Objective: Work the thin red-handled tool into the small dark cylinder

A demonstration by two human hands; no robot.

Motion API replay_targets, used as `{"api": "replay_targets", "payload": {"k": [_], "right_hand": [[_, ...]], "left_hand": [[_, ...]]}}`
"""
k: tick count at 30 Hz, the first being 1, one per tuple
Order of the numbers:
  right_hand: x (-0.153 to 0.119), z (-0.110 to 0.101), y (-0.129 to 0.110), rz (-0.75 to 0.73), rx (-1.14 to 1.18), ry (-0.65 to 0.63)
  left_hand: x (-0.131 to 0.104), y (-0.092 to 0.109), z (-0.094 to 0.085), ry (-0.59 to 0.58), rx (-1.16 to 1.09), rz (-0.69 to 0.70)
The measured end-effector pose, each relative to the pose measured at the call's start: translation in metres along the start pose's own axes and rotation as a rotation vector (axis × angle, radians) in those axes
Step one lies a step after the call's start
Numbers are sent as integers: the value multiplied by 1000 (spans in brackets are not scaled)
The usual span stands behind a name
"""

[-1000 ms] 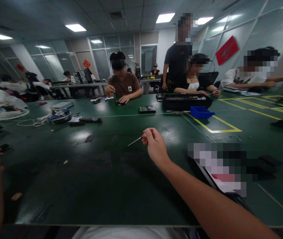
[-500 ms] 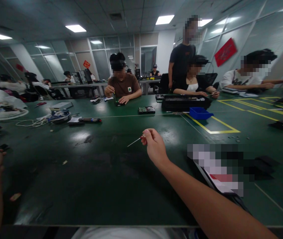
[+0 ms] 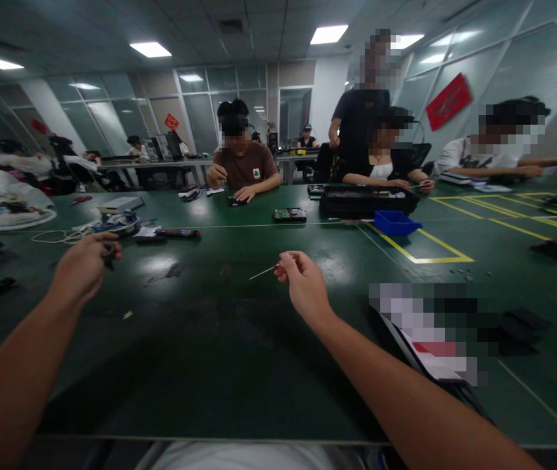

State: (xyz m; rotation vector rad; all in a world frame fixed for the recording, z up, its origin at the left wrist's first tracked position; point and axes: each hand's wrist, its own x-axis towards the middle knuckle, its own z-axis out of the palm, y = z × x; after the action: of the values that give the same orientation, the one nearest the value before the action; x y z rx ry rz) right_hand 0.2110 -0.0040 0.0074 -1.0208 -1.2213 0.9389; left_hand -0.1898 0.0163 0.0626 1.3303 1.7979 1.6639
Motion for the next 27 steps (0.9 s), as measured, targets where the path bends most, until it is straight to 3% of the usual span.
{"api": "replay_targets", "payload": {"k": [8,14,19,27], "right_hand": [[1,-4,-4,-43,-3,33],[0,-4,-8,-61,-36,42],[0,-4,-7,-67,-30,57],[-1,-2,-5,-65,-3,-12]], "left_hand": [[-58,40,103,-468,-152,-22],[-97,36,156,-682,-120,40],[-124,19,173,-751,147,191],[-121,1,160,-789,189,382]]}}
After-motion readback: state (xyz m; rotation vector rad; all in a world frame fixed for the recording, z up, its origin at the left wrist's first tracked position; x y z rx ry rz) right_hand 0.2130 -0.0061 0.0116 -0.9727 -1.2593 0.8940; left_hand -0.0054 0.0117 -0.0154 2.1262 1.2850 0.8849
